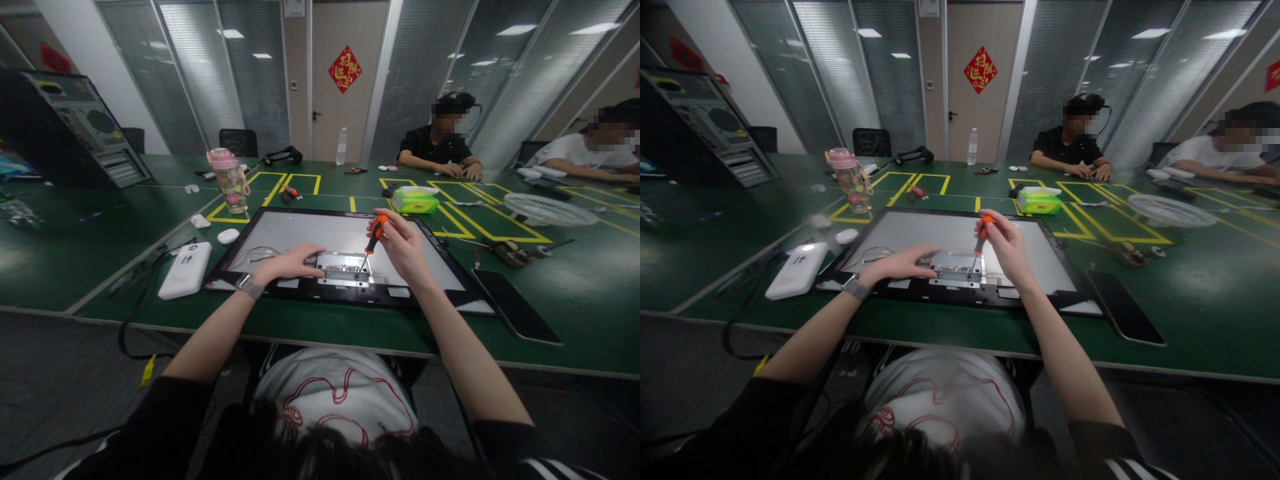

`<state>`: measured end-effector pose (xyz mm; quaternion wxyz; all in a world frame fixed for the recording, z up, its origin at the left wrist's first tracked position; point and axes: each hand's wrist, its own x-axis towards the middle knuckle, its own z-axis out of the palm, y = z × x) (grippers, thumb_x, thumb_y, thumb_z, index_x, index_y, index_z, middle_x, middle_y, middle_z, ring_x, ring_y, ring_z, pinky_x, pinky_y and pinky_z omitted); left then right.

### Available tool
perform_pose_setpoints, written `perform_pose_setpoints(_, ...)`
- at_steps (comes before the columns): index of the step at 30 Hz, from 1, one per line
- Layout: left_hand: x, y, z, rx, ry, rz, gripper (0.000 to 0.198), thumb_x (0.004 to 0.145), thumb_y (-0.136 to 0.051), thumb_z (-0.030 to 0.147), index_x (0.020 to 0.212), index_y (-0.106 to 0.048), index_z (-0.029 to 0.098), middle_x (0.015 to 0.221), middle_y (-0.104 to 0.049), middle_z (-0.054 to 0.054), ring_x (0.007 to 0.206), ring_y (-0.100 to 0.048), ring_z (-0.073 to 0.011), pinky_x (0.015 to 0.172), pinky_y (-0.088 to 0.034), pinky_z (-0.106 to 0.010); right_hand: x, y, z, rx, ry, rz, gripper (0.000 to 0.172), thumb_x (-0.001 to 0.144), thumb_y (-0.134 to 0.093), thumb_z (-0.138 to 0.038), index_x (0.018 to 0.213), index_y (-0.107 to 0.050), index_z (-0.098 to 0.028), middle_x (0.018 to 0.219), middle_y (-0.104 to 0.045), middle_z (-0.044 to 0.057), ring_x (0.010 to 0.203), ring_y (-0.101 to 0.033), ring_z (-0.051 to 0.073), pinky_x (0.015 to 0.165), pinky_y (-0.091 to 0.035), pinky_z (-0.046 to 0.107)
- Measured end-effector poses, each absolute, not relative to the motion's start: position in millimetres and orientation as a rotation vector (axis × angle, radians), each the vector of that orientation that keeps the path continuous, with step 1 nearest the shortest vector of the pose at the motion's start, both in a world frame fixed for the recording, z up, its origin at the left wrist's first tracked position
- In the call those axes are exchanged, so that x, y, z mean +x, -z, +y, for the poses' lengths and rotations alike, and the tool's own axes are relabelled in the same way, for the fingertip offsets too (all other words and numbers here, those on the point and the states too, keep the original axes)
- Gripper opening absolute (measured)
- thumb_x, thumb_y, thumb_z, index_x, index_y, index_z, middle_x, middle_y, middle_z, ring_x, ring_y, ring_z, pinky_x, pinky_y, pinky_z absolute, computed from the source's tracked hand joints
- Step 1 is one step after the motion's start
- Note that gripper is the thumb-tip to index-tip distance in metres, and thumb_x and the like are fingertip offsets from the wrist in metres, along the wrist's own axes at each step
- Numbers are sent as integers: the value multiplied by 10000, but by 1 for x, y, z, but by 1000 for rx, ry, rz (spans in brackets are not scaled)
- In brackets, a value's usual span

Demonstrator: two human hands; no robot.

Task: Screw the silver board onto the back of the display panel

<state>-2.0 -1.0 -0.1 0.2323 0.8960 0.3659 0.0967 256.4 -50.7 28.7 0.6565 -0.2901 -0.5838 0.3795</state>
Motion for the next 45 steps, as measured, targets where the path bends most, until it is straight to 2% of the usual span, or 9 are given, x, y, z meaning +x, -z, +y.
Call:
perform_pose_setpoints(6, -2, 0, 0, 2462, -264, 1007, 781, 781, -562, 624, 1396, -388, 176, 1435, -442, -105, 1294, -436, -250, 1086, -317, -321, 254, -30, -52, -615, -941, -1323, 272, 817, -634, -430, 1037, -641, -271, 923, -659, 24, 842, -634, 174, 807, -522, 350)
perform_pose_setpoints(12, -1, -3, -3, 2465, -257, 1007, 768, 788, -569, 601, 1398, -383, 171, 1440, -438, -104, 1298, -432, -250, 1090, -311, -319, 258, -28, -49, -636, -858, -1291, 198, 788, -687, -384, 949, -673, -268, 834, -609, -7, 752, -604, 142, 722, -523, 297)
perform_pose_setpoints(18, 0, -5, -4, 2456, -249, 1019, 751, 797, -573, 575, 1394, -384, 161, 1438, -438, -104, 1301, -426, -242, 1097, -301, -317, 256, -32, -52, -579, -942, -1297, 274, 835, -623, -409, 1069, -650, -269, 923, -665, 28, 828, -629, 170, 812, -519, 365)
perform_pose_setpoints(23, 0, -2, -3, 2456, -258, 1018, 756, 791, -574, 592, 1395, -385, 178, 1439, -437, -99, 1300, -428, -242, 1097, -303, -317, 256, -32, -52, -587, -953, -1298, 274, 819, -640, -405, 1052, -657, -261, 955, -676, 39, 857, -634, 183, 814, -519, 371)
perform_pose_setpoints(31, -1, -2, -2, 2451, -262, 1008, 757, 796, -585, 569, 1398, -381, 157, 1443, -431, -107, 1306, -420, -240, 1099, -299, -313, 260, -26, -47, -661, -790, -1303, 175, 736, -729, -310, 896, -667, -276, 751, -601, -33, 699, -581, 124, 698, -493, 274)
perform_pose_setpoints(35, 0, -3, -3, 2449, -254, 1018, 754, 796, -583, 570, 1397, -381, 162, 1444, -430, -108, 1305, -423, -246, 1098, -303, -319, 258, -31, -50, -616, -868, -1255, 155, 805, -645, -353, 922, -688, -261, 887, -668, 13, 831, -620, 163, 758, -501, 308)
perform_pose_setpoints(38, 0, -4, -4, 2453, -252, 1027, 748, 796, -586, 561, 1394, -385, 160, 1441, -434, -111, 1301, -426, -249, 1096, -305, -322, 257, -34, -53, -589, -940, -1257, 183, 802, -641, -342, 955, -693, -257, 935, -689, 30, 874, -633, 181, 817, -500, 346)
perform_pose_setpoints(45, 0, -1, -2, 2464, -251, 1013, 758, 794, -587, 568, 1403, -376, 168, 1442, -432, -107, 1301, -426, -242, 1097, -303, -315, 258, -29, -50, -627, -820, -1283, 156, 738, -724, -279, 891, -695, -275, 754, -636, -28, 713, -596, 128, 742, -501, 289)
